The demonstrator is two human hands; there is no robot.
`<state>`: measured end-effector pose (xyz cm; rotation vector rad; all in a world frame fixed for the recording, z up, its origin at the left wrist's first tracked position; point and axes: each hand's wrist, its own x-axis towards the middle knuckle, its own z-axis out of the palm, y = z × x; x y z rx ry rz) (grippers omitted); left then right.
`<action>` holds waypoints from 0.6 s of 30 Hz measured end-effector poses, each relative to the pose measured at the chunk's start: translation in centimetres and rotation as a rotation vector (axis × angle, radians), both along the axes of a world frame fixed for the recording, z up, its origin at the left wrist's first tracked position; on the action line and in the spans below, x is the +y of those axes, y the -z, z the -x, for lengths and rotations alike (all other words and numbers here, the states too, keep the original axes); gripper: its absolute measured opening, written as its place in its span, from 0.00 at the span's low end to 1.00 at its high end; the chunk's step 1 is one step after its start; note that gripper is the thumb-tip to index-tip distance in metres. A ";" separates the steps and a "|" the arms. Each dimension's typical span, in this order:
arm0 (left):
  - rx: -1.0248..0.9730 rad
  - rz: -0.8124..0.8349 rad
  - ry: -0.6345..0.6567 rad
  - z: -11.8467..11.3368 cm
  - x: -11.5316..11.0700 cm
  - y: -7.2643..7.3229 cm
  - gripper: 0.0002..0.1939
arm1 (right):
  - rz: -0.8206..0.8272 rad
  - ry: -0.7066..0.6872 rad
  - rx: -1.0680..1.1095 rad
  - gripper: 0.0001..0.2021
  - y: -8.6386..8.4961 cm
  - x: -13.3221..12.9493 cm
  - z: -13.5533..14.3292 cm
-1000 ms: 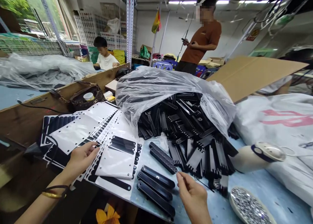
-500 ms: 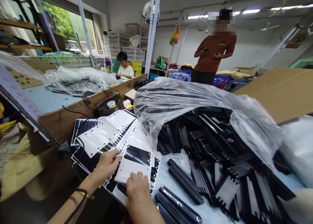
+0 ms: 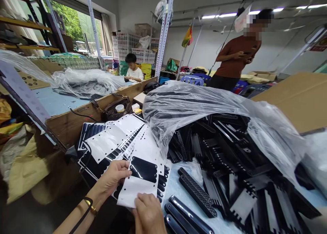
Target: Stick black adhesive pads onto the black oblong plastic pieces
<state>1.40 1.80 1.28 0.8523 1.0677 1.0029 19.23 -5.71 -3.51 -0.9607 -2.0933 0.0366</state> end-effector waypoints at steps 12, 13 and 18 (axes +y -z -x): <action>0.084 -0.191 0.059 -1.5 -2.6 -1.1 0.10 | 0.355 0.213 0.262 0.14 -3.8 3.2 2.6; 0.105 -0.205 0.084 -1.5 -2.6 -1.1 0.10 | 0.406 0.226 0.277 0.15 -3.8 3.2 2.5; 0.101 -0.214 0.172 -1.8 -2.5 -1.4 0.07 | 0.580 0.241 0.407 0.18 -4.5 3.2 1.9</action>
